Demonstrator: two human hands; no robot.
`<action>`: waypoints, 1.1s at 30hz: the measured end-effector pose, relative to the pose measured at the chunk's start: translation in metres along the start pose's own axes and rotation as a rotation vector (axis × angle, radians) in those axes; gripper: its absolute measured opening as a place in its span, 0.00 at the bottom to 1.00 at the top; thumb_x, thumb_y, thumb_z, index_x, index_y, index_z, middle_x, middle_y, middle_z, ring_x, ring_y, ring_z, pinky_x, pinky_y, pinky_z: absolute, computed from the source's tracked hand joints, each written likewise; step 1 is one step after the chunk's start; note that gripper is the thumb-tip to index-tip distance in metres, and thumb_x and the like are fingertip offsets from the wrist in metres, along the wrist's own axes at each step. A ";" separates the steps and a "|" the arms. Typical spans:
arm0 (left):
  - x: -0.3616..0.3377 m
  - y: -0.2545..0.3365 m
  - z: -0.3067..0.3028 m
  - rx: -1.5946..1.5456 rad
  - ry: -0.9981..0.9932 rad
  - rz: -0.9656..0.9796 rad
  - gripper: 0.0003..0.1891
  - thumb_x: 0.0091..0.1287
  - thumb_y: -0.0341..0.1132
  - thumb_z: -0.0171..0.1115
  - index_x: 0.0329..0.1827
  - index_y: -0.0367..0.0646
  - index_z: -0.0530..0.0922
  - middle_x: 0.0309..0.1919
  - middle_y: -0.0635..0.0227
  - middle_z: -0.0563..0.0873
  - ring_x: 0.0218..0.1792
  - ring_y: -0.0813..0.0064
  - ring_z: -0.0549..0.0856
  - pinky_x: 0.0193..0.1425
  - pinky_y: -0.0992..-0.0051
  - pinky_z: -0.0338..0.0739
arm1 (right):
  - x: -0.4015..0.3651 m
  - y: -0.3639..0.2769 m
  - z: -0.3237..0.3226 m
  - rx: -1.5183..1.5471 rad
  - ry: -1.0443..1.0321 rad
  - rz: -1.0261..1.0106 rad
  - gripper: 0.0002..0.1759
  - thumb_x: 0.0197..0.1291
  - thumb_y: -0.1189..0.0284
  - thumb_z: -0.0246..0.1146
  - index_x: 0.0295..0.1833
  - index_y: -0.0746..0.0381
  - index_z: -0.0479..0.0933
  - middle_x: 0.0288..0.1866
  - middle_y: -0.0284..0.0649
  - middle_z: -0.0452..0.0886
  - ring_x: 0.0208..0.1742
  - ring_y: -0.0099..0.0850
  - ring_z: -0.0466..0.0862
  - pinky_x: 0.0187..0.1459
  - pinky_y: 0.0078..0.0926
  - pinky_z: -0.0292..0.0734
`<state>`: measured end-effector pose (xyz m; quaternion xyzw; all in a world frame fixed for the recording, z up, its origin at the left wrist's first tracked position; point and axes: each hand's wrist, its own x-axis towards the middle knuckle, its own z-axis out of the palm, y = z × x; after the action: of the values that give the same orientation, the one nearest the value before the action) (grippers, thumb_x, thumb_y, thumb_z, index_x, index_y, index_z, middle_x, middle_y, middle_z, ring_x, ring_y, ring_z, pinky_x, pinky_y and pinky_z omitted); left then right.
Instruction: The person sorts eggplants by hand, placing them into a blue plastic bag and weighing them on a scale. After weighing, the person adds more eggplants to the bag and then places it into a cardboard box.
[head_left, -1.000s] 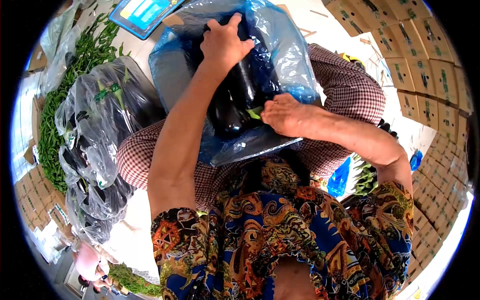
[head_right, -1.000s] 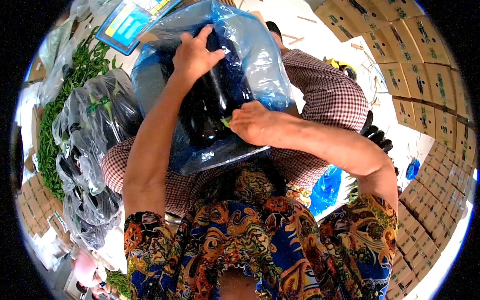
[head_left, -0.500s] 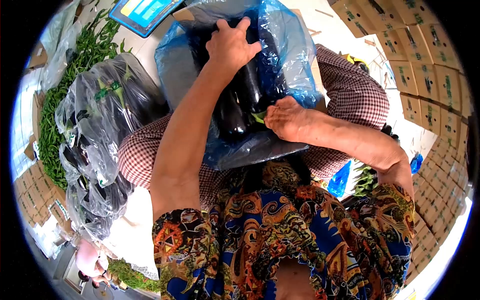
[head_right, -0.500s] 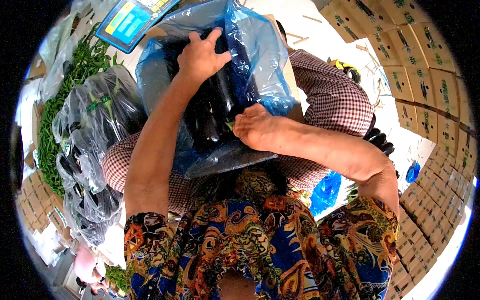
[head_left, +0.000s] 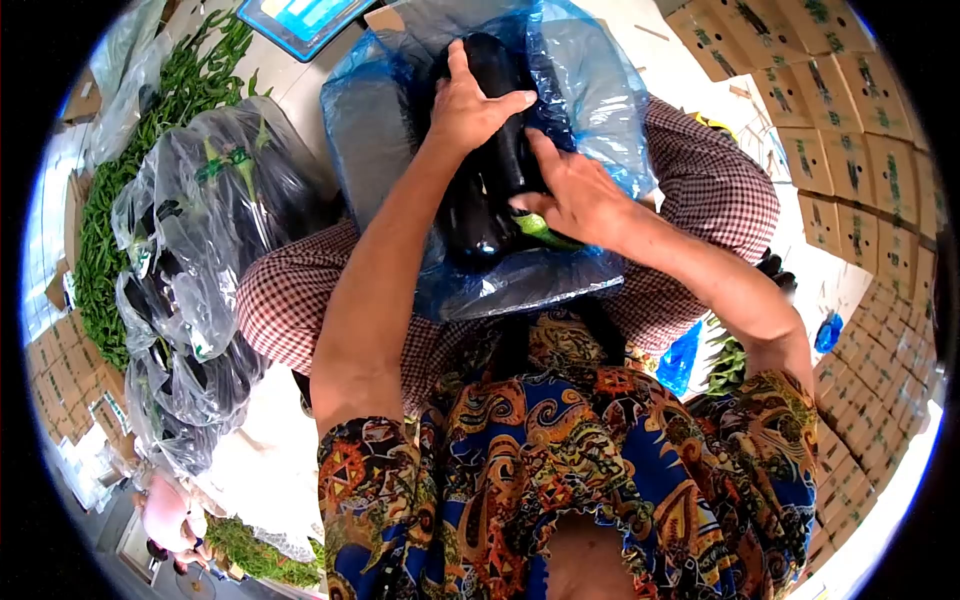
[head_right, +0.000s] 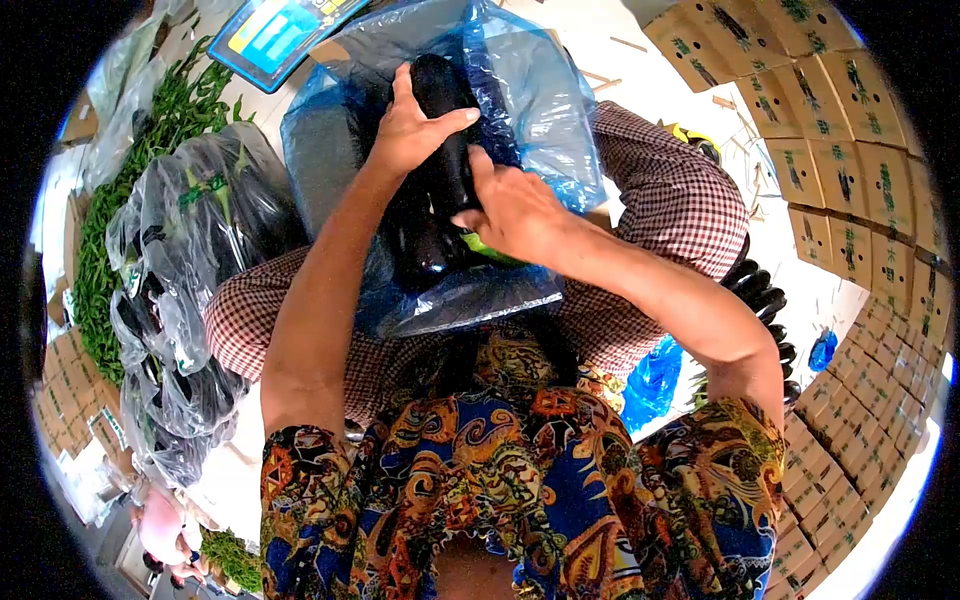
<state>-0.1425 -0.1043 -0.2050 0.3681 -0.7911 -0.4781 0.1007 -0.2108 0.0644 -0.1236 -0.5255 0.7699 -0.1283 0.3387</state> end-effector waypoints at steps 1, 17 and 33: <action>-0.005 0.012 -0.001 0.104 0.017 -0.048 0.65 0.45 0.61 0.75 0.78 0.40 0.44 0.62 0.35 0.72 0.61 0.41 0.75 0.65 0.58 0.70 | 0.009 -0.003 0.002 0.060 -0.004 0.069 0.37 0.58 0.60 0.69 0.57 0.78 0.61 0.32 0.63 0.79 0.39 0.61 0.81 0.40 0.48 0.77; -0.008 0.003 -0.003 0.084 0.114 -0.053 0.57 0.49 0.59 0.73 0.76 0.42 0.50 0.61 0.39 0.72 0.59 0.43 0.77 0.61 0.56 0.74 | 0.023 -0.003 0.007 -0.054 0.030 0.121 0.34 0.52 0.50 0.72 0.40 0.72 0.68 0.27 0.57 0.80 0.37 0.56 0.83 0.40 0.47 0.77; -0.028 0.060 -0.072 -1.606 -0.346 0.246 0.28 0.57 0.25 0.64 0.64 0.45 0.72 0.54 0.67 0.81 0.59 0.64 0.78 0.66 0.61 0.72 | -0.023 -0.015 -0.054 1.005 0.069 -0.074 0.26 0.64 0.58 0.66 0.63 0.61 0.74 0.47 0.31 0.81 0.49 0.21 0.78 0.53 0.22 0.73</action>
<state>-0.1149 -0.1183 -0.1115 0.0165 -0.2479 -0.9327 0.2614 -0.2304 0.0700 -0.0667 -0.3198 0.6047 -0.5123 0.5192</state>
